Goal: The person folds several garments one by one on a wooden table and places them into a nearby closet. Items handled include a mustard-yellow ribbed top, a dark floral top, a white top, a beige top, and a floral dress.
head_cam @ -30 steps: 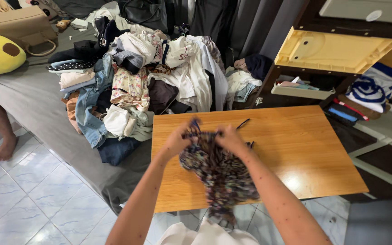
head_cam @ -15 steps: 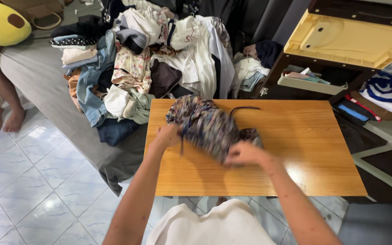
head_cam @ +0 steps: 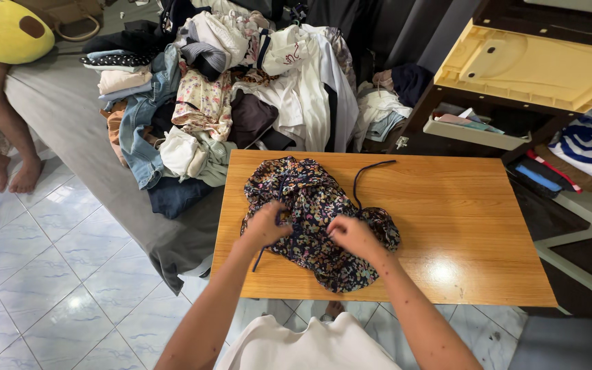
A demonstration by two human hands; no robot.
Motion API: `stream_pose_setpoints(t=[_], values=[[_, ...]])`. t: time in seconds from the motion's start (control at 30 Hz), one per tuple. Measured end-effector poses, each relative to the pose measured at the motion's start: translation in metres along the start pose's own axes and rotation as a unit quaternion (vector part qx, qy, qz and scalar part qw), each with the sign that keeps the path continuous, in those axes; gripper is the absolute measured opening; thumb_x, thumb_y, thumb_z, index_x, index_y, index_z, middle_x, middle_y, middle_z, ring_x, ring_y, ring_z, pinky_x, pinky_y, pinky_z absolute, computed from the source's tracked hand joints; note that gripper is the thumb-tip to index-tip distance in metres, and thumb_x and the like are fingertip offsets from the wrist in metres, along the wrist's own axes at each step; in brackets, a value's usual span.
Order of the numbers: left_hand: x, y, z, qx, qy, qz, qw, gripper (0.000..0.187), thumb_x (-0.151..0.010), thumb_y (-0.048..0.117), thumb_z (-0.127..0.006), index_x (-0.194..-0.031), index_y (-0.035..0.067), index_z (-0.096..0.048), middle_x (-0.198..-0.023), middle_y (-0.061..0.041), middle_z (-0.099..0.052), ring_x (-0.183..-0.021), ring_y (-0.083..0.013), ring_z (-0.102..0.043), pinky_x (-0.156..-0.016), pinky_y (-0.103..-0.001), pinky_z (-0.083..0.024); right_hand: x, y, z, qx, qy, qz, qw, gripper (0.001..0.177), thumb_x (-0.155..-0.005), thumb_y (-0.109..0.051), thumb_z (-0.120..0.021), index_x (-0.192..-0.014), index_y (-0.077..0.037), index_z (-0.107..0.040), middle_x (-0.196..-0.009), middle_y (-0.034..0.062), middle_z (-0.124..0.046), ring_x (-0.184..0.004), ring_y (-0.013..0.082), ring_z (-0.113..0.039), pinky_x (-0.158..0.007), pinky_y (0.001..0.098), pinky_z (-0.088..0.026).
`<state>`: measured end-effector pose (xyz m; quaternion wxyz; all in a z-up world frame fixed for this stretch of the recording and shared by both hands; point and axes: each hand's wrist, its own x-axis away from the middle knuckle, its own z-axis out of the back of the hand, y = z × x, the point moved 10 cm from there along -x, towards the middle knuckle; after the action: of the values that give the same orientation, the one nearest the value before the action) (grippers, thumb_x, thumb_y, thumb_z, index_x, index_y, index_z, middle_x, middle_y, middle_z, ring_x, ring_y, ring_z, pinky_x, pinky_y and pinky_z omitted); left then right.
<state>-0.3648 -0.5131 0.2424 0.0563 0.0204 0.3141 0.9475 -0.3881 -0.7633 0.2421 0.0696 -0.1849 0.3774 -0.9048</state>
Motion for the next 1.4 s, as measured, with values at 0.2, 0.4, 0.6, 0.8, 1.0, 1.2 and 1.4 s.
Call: stream_pose_setpoints(t=[0.2, 0.4, 0.6, 0.8, 1.0, 1.2, 1.4], values=[[0.014, -0.019, -0.010, -0.045, 0.083, 0.000, 0.996, 0.029, -0.070, 0.002, -0.072, -0.094, 0.018, -0.074, -0.111, -0.013, -0.067, -0.107, -0.0366, -0.063, -0.093, -0.047, -0.049, 0.017, 0.011, -0.065, 0.092, -0.154, 0.065, 0.982, 0.026, -0.083, -0.026, -0.068, -0.102, -0.010, -0.076, -0.096, 0.0112, -0.078, -0.087, 0.0254, -0.073, -0.080, 0.0366, -0.057], [0.018, -0.070, 0.017, 0.051, 0.145, 0.082, 0.985, 0.018, -0.077, -0.001, -0.066, -0.091, 0.009, -0.071, -0.100, -0.017, -0.067, -0.096, -0.0371, -0.066, -0.085, -0.043, -0.053, 0.032, 0.054, -0.046, 0.159, -0.171, -0.108, 0.966, 0.031, -0.082, -0.039, -0.066, -0.097, -0.015, -0.078, -0.093, 0.0149, -0.080, -0.088, 0.0315, -0.077, -0.082, 0.0396, -0.059], [0.027, -0.062, 0.013, 0.012, -0.181, 0.225, 0.957, 0.038, -0.092, 0.040, -0.066, -0.085, 0.005, -0.080, -0.093, -0.020, -0.077, -0.091, -0.0324, -0.075, -0.083, -0.039, -0.057, 0.049, 0.043, -0.034, 0.254, -0.163, -0.126, 0.945, 0.032, -0.080, -0.048, -0.067, -0.097, -0.025, -0.081, -0.106, 0.0070, -0.077, -0.104, 0.0305, -0.070, -0.100, 0.0464, -0.050], [0.020, -0.043, 0.011, -0.198, -0.106, 0.144, 0.964, 0.056, -0.076, 0.042, -0.079, -0.115, 0.003, -0.069, -0.120, -0.019, -0.067, -0.110, -0.0375, -0.065, -0.088, -0.046, -0.053, 0.053, 0.050, -0.015, 0.249, -0.067, -0.148, 0.955, 0.037, -0.085, -0.044, -0.067, -0.116, -0.024, -0.073, -0.120, 0.0096, -0.072, -0.118, 0.0334, -0.065, -0.110, 0.0517, -0.043], [-0.002, -0.091, -0.049, -0.063, 0.003, 0.111, 0.992, 0.058, -0.081, 0.015, -0.066, -0.133, -0.002, -0.048, -0.117, -0.032, -0.063, -0.102, -0.0487, -0.066, -0.087, -0.051, -0.055, 0.064, 0.067, 0.031, 0.322, 0.148, -0.213, 0.911, 0.068, -0.080, -0.033, -0.079, -0.140, -0.026, -0.049, -0.149, 0.0187, -0.038, -0.137, 0.0418, -0.039, -0.102, 0.0554, -0.044], [-0.041, -0.111, 0.001, 0.140, 0.106, 0.079, 0.981, 0.029, -0.108, 0.025, -0.052, -0.100, 0.003, -0.069, -0.090, -0.020, -0.072, -0.087, -0.0396, -0.069, -0.078, -0.047, -0.052, 0.077, 0.083, 0.057, 0.341, 0.189, -0.235, 0.891, 0.081, -0.081, -0.020, -0.079, -0.151, -0.025, -0.039, -0.151, 0.0181, -0.034, -0.136, 0.0426, -0.041, -0.104, 0.0549, -0.043], [-0.043, -0.038, 0.089, 0.608, -0.018, 0.086, 0.789, 0.015, -0.101, 0.022, -0.057, -0.107, 0.012, -0.067, -0.067, 0.004, -0.049, -0.051, -0.0083, -0.035, -0.047, -0.025, -0.031, 0.090, 0.086, 0.129, 0.160, 0.340, -0.254, 0.891, 0.124, -0.069, -0.030, -0.089, -0.158, 0.001, -0.010, -0.144, 0.0290, -0.034, -0.123, 0.0475, -0.048, -0.095, 0.0545, -0.048]])
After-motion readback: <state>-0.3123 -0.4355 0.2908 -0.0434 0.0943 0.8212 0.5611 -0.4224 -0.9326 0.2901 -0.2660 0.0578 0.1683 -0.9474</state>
